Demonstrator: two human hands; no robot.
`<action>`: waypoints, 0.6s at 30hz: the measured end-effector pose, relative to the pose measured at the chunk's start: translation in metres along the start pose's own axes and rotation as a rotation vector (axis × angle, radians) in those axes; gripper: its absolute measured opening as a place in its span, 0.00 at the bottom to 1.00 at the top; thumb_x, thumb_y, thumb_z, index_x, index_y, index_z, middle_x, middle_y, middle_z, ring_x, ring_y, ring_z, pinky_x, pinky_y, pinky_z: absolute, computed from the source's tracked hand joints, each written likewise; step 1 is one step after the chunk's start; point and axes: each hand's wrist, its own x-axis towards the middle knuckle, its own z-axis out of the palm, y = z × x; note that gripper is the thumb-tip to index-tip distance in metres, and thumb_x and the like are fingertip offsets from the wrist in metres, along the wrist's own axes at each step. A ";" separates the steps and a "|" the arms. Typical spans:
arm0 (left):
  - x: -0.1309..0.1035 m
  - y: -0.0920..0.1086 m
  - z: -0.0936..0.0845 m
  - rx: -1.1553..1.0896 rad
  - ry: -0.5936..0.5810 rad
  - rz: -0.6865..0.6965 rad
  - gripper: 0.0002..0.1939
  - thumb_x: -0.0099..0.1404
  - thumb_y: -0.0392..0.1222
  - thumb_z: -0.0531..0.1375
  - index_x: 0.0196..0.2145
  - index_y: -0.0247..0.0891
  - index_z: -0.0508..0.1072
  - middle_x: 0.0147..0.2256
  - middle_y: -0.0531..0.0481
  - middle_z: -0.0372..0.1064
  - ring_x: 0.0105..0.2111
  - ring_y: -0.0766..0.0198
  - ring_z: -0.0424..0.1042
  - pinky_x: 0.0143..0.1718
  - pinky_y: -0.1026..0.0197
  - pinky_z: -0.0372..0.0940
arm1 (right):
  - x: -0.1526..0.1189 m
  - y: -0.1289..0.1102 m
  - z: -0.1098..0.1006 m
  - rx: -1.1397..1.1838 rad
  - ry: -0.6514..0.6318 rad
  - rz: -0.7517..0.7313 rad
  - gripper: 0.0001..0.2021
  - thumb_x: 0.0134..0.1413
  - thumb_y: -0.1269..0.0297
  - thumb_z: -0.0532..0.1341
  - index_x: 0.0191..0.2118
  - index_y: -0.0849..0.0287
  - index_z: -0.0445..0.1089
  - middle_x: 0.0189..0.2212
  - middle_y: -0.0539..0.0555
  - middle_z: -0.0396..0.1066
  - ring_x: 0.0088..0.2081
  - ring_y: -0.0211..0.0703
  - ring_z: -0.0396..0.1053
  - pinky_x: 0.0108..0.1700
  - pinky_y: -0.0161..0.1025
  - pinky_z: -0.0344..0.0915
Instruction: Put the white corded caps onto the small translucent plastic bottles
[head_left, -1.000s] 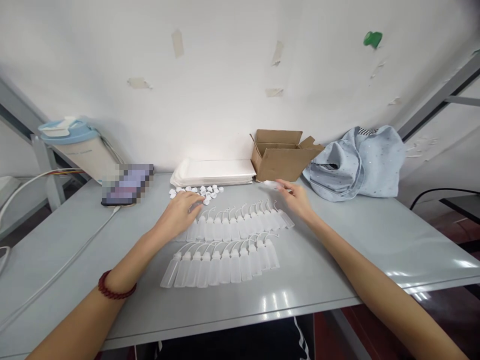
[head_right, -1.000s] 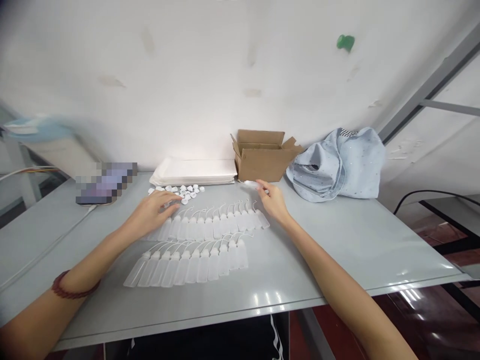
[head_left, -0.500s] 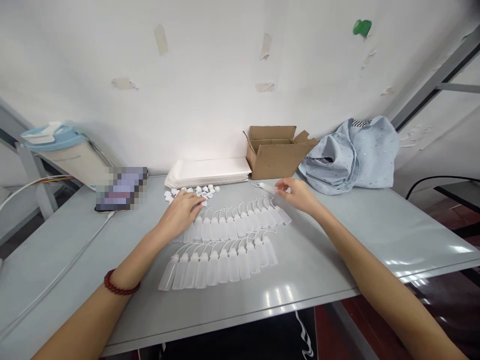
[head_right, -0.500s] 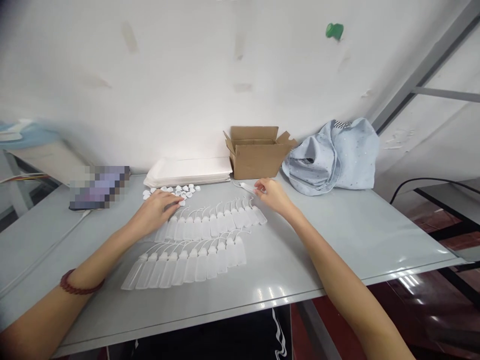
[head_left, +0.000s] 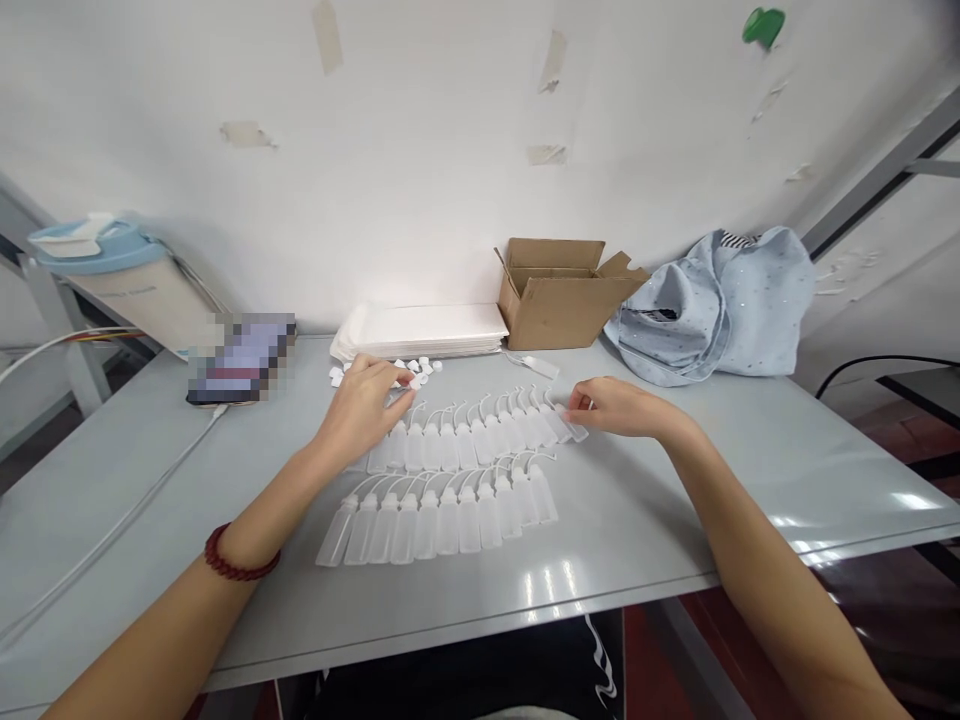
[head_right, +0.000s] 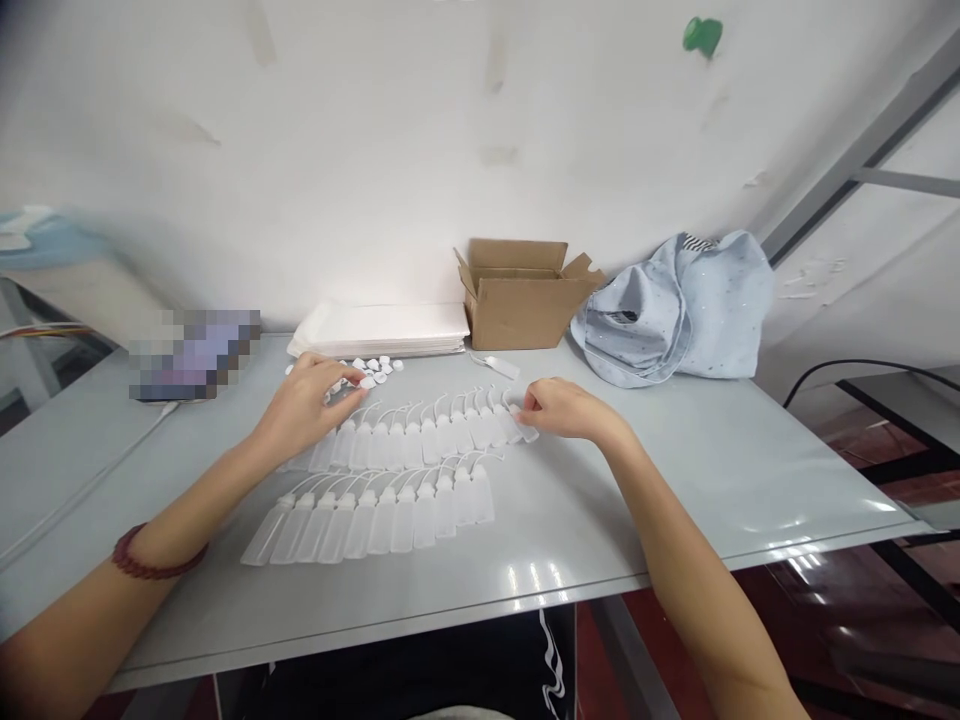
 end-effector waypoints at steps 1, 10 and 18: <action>-0.002 0.003 -0.002 -0.010 0.005 0.002 0.10 0.63 0.43 0.54 0.36 0.37 0.72 0.34 0.45 0.73 0.43 0.52 0.63 0.36 0.56 0.63 | 0.001 -0.001 0.001 0.008 0.001 -0.003 0.09 0.48 0.60 0.60 0.26 0.60 0.72 0.26 0.55 0.72 0.27 0.43 0.67 0.27 0.37 0.57; -0.024 0.034 -0.006 -0.100 0.081 0.040 0.08 0.62 0.42 0.55 0.36 0.38 0.71 0.33 0.47 0.71 0.41 0.55 0.66 0.24 0.64 0.60 | 0.002 -0.004 -0.004 0.085 -0.007 0.009 0.08 0.46 0.62 0.59 0.23 0.61 0.69 0.20 0.51 0.67 0.23 0.38 0.62 0.23 0.35 0.52; -0.035 0.063 -0.008 -0.432 -0.079 -0.152 0.07 0.59 0.45 0.59 0.34 0.41 0.73 0.34 0.50 0.70 0.33 0.62 0.66 0.27 0.64 0.61 | -0.009 -0.020 -0.006 0.722 -0.013 -0.302 0.10 0.54 0.58 0.58 0.32 0.60 0.69 0.27 0.50 0.68 0.27 0.35 0.64 0.30 0.34 0.60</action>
